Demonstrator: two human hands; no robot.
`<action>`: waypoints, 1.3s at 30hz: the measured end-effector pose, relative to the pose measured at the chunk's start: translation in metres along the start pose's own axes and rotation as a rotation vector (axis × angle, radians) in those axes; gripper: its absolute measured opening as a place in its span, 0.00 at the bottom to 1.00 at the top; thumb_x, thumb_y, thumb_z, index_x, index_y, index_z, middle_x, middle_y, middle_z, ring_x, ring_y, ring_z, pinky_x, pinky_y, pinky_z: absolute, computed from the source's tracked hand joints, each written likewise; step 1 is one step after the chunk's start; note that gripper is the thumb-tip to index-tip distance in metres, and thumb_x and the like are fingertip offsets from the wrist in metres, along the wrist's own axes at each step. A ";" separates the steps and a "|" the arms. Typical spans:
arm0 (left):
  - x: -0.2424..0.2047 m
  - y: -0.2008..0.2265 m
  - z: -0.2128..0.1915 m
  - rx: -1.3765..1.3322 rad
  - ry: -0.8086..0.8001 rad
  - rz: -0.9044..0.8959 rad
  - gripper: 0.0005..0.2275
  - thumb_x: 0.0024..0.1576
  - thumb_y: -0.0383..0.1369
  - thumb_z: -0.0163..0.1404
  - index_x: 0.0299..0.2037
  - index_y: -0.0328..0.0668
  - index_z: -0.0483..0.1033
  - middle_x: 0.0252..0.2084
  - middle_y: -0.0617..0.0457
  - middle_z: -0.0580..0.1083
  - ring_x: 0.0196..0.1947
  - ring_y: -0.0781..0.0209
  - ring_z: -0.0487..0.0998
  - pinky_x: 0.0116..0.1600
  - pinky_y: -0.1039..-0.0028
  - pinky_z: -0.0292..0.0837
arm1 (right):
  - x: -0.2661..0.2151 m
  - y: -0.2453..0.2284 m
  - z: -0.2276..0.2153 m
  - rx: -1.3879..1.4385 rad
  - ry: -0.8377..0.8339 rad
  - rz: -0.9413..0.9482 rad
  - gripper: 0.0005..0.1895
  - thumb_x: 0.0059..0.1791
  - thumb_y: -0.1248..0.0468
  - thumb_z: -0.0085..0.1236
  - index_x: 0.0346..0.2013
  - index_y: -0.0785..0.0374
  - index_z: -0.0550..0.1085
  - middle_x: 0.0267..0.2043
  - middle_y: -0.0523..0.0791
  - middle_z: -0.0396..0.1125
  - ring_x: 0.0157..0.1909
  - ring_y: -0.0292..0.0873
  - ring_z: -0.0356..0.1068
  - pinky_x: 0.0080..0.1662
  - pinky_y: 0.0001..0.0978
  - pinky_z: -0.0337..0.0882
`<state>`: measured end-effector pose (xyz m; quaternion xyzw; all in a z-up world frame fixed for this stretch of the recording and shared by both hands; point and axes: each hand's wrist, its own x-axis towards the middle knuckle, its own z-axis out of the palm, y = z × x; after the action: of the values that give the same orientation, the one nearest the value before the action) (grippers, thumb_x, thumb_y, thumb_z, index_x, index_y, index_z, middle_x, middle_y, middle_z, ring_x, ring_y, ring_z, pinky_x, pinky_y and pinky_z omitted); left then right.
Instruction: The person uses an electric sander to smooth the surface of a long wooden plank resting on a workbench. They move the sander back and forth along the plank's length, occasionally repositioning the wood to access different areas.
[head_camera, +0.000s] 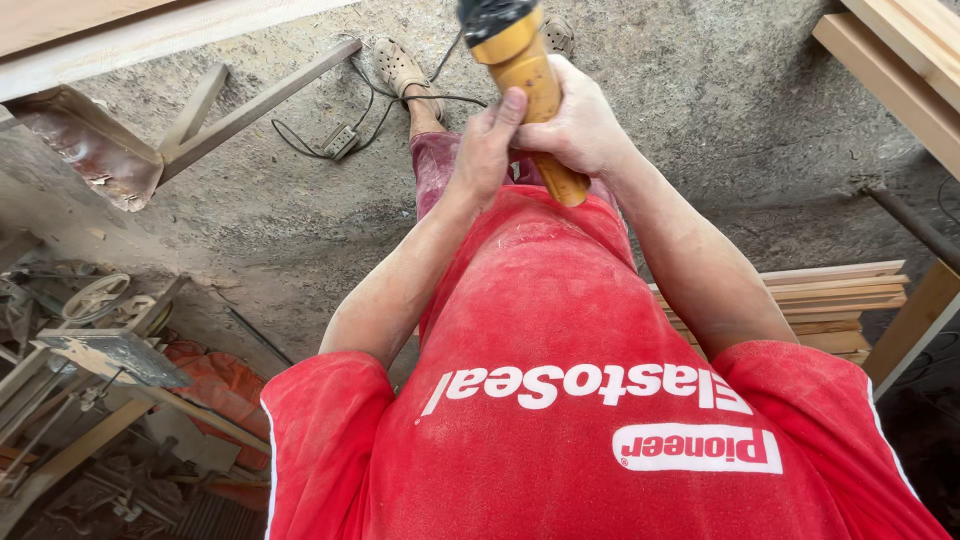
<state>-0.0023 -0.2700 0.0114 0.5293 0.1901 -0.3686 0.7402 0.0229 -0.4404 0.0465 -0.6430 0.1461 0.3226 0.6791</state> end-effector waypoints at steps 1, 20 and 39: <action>0.001 0.000 -0.003 0.002 0.025 -0.014 0.34 0.63 0.58 0.44 0.57 0.25 0.75 0.50 0.40 0.79 0.48 0.58 0.81 0.55 0.68 0.78 | 0.002 0.002 -0.001 -0.019 0.004 -0.014 0.35 0.41 0.61 0.72 0.58 0.67 0.68 0.50 0.46 0.72 0.49 0.38 0.74 0.52 0.33 0.77; 0.048 -0.015 0.071 0.301 -0.063 0.050 0.32 0.61 0.58 0.44 0.53 0.30 0.79 0.44 0.45 0.83 0.44 0.59 0.84 0.52 0.69 0.78 | -0.031 0.011 -0.060 0.094 0.140 -0.066 0.27 0.45 0.66 0.65 0.56 0.65 0.67 0.49 0.45 0.70 0.48 0.39 0.74 0.52 0.33 0.79; -0.008 -0.023 -0.067 0.315 0.223 0.086 0.39 0.55 0.67 0.37 0.46 0.35 0.84 0.37 0.40 0.84 0.40 0.51 0.86 0.47 0.64 0.80 | 0.030 0.014 0.092 -0.117 -0.067 -0.026 0.24 0.45 0.66 0.60 0.55 0.67 0.68 0.48 0.45 0.69 0.47 0.40 0.72 0.50 0.34 0.75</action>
<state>-0.0176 -0.2093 -0.0224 0.6839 0.1881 -0.3006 0.6376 0.0162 -0.3444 0.0294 -0.6722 0.0960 0.3430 0.6490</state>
